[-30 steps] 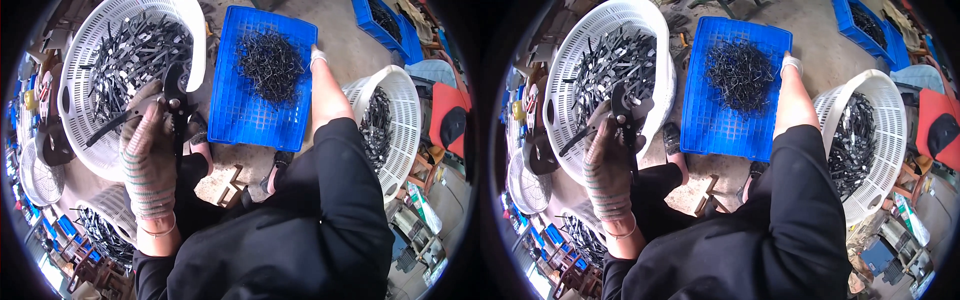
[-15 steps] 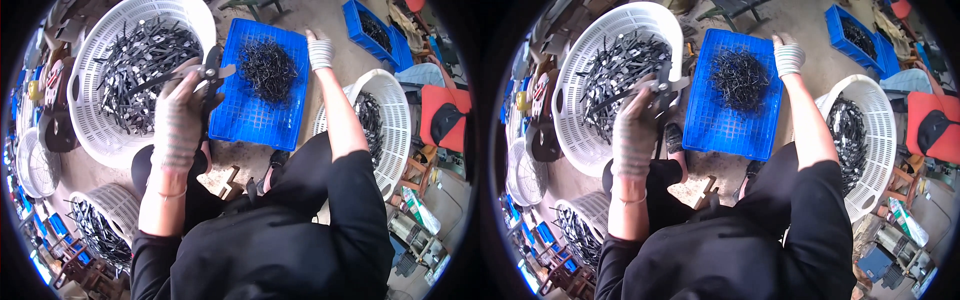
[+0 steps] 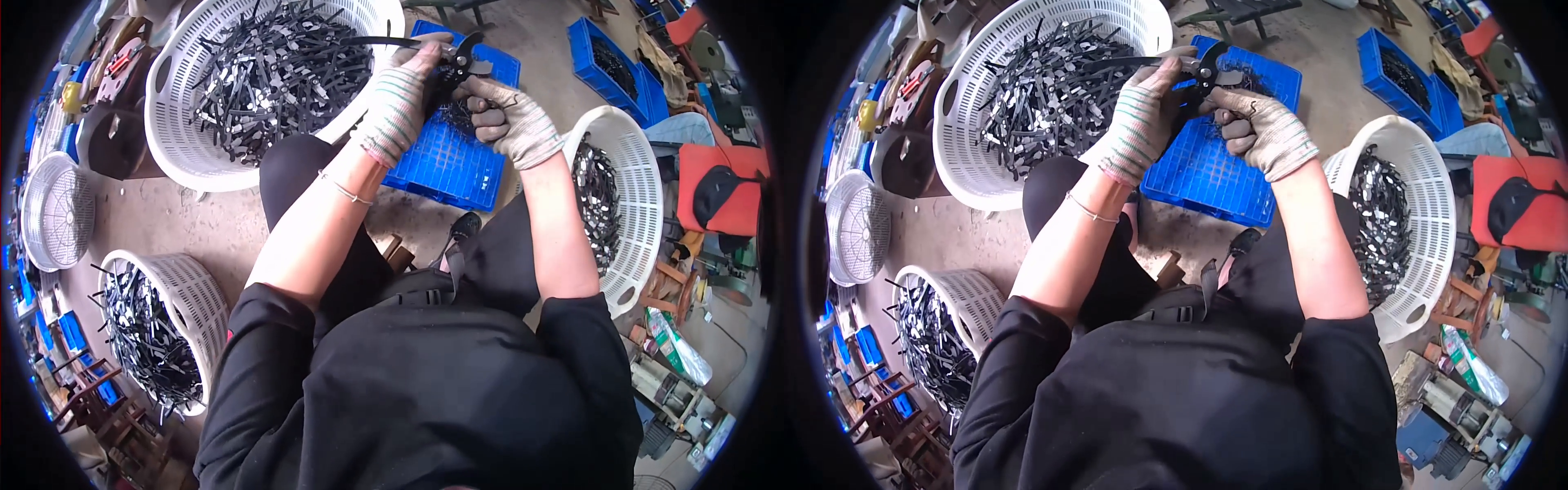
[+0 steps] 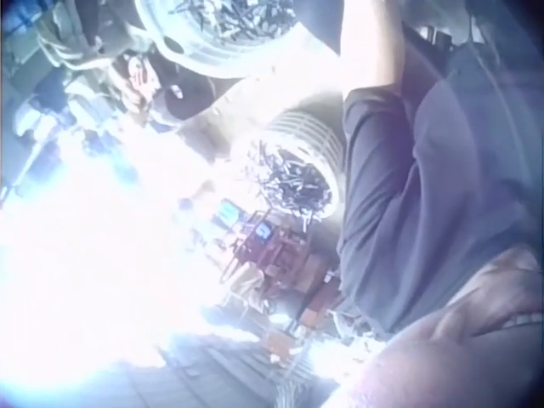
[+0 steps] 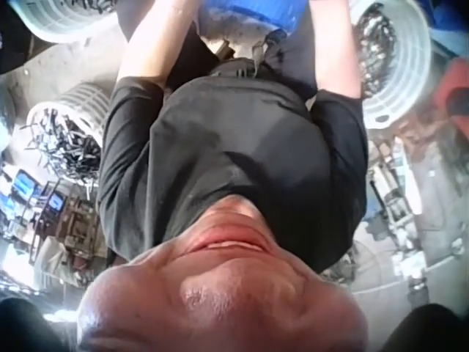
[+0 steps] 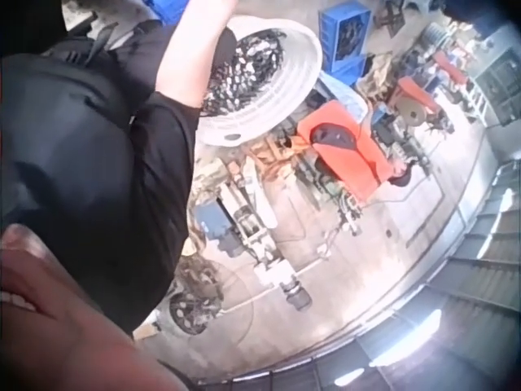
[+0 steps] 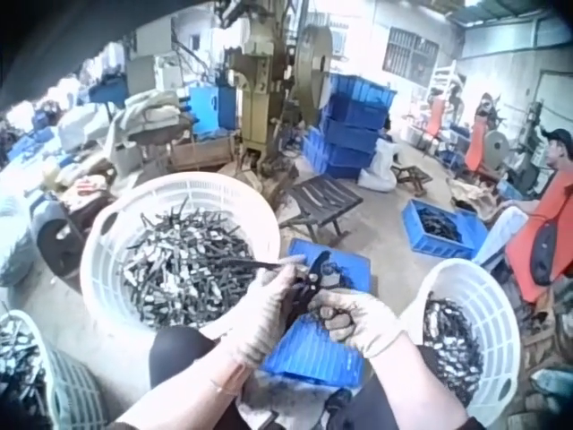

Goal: Inspecting and trimming small black plastic components using pliers in a manufacturing workshop.

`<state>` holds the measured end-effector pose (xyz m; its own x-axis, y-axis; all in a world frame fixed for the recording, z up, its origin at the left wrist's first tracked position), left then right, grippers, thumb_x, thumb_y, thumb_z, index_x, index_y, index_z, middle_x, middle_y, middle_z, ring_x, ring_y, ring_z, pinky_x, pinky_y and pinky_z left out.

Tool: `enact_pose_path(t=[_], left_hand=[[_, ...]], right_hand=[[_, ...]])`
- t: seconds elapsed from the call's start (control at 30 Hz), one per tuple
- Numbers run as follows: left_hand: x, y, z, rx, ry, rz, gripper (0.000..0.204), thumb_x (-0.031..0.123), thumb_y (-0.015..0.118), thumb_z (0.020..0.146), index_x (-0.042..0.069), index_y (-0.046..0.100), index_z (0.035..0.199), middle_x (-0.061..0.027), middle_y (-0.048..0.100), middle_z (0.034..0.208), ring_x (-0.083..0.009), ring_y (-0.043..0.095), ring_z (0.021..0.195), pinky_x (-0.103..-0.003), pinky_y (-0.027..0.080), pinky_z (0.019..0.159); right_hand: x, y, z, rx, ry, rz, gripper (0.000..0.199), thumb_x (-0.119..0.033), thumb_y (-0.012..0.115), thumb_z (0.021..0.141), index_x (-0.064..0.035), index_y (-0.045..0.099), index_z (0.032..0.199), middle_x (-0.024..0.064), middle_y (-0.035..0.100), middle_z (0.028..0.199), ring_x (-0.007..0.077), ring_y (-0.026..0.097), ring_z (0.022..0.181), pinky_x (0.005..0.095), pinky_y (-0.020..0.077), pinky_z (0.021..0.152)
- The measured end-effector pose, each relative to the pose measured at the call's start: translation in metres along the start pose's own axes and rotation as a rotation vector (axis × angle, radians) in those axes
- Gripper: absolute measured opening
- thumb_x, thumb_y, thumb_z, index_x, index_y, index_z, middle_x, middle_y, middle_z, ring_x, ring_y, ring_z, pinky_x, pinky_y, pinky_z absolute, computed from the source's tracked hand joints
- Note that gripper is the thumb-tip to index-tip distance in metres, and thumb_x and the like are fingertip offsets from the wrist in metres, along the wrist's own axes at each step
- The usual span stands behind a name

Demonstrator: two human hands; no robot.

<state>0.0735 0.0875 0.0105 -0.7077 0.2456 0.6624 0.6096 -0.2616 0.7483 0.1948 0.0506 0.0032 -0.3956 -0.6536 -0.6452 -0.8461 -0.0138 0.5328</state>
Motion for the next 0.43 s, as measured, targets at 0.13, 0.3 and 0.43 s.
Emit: enact_pose_path(t=[0.13,0.3,0.43], left_hand=[[0.006,0.005,-0.013,-0.001,0.005,0.037,0.035,0.023,0.055,0.092,0.004,0.052,0.121,-0.0093,0.061,0.102,-0.0194,0.060,0.088,-0.030,0.051,0.077],[-0.001,0.000,-0.018,-0.033,-0.078,0.181,0.041,0.004,0.066,0.082,-0.002,0.049,0.119,-0.0093,0.063,0.098,-0.0178,0.061,0.090,-0.029,0.049,0.083],[-0.016,-0.018,-0.014,-0.053,-0.098,0.237,0.043,-0.005,0.068,0.076,-0.002,0.051,0.115,-0.0125,0.063,0.103,-0.0232,0.062,0.092,-0.034,0.050,0.086]], right_hand=[[0.027,0.002,-0.004,-0.135,0.120,0.337,0.023,-0.021,0.054,0.094,0.0010,0.050,0.100,-0.0050,0.041,0.064,-0.0013,0.026,0.040,0.0143,0.0215,0.033],[0.042,-0.004,-0.001,-0.177,0.222,0.388,0.019,-0.020,0.053,0.094,-0.0028,0.050,0.086,-0.0045,0.041,0.063,0.0008,0.026,0.039,0.0156,0.0220,0.032],[0.054,0.000,0.002,-0.143,0.366,0.528,0.020,-0.022,0.055,0.093,-0.0067,0.050,0.081,-0.0053,0.039,0.057,0.0010,0.025,0.037,0.0172,0.0215,0.031]])
Point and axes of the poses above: each hand's wrist, its own z-axis towards the middle knuckle, its own y-axis out of the palm, x = y × z, the point moved 7 cm from there along z, towards the middle knuckle
